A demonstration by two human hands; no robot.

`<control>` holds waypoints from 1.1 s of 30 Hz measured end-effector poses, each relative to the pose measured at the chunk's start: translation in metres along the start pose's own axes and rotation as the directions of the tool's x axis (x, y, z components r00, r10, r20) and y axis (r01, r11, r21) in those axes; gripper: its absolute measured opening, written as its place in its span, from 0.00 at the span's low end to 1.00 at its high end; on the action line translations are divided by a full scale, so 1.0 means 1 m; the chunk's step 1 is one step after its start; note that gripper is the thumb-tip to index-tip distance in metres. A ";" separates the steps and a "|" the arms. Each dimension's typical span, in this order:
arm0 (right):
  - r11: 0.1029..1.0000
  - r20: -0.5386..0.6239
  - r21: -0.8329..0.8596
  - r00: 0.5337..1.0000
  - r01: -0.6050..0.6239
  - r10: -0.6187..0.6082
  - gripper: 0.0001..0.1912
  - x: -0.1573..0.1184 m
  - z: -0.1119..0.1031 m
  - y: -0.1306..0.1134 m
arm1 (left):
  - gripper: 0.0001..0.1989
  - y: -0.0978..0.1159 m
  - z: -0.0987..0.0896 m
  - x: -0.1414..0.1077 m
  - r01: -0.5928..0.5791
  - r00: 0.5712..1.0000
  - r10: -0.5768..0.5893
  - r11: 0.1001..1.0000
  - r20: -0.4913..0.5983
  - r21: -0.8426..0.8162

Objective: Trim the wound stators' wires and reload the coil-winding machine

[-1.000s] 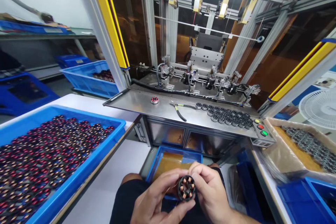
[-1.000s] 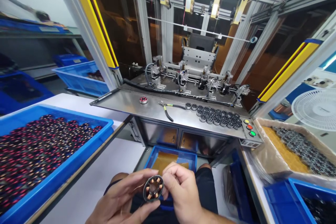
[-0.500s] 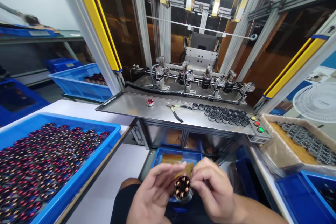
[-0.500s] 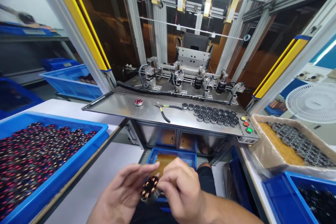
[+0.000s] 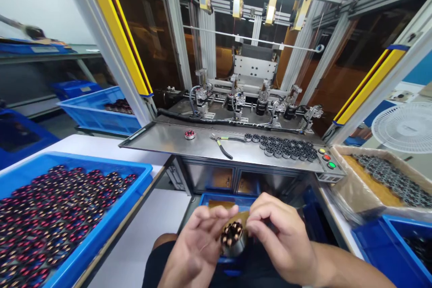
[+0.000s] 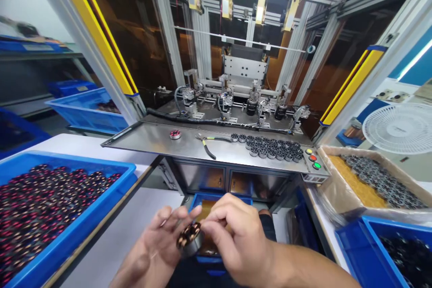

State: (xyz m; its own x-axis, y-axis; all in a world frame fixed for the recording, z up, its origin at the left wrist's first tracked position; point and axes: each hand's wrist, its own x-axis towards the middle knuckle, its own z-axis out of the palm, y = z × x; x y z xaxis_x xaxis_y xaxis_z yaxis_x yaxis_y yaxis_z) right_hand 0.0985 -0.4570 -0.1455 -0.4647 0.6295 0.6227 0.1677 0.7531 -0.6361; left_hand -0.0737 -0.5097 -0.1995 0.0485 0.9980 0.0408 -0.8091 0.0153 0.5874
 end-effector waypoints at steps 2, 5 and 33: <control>0.997 0.055 0.053 0.997 0.047 -0.050 0.08 0.003 -0.002 0.000 | 0.24 0.001 -0.001 0.004 0.187 0.980 -0.187 0.982 0.074 0.012; 0.988 0.112 0.062 0.983 0.138 -0.144 0.07 0.008 -0.005 0.000 | 0.27 0.000 -0.003 0.006 0.437 0.866 -0.458 0.888 0.199 0.144; 0.995 -0.022 0.084 0.998 -0.049 0.051 0.09 0.013 0.003 0.003 | 0.21 -0.002 -0.004 0.002 -0.095 0.995 0.098 0.974 -0.004 0.205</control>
State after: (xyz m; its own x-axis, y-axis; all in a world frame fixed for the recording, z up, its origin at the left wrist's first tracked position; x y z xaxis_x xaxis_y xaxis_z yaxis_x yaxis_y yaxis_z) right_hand 0.0900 -0.4476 -0.1406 -0.4360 0.6711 0.5996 0.1164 0.7028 -0.7019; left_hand -0.0747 -0.5073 -0.2036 -0.0332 0.9949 0.0949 -0.6729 -0.0925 0.7339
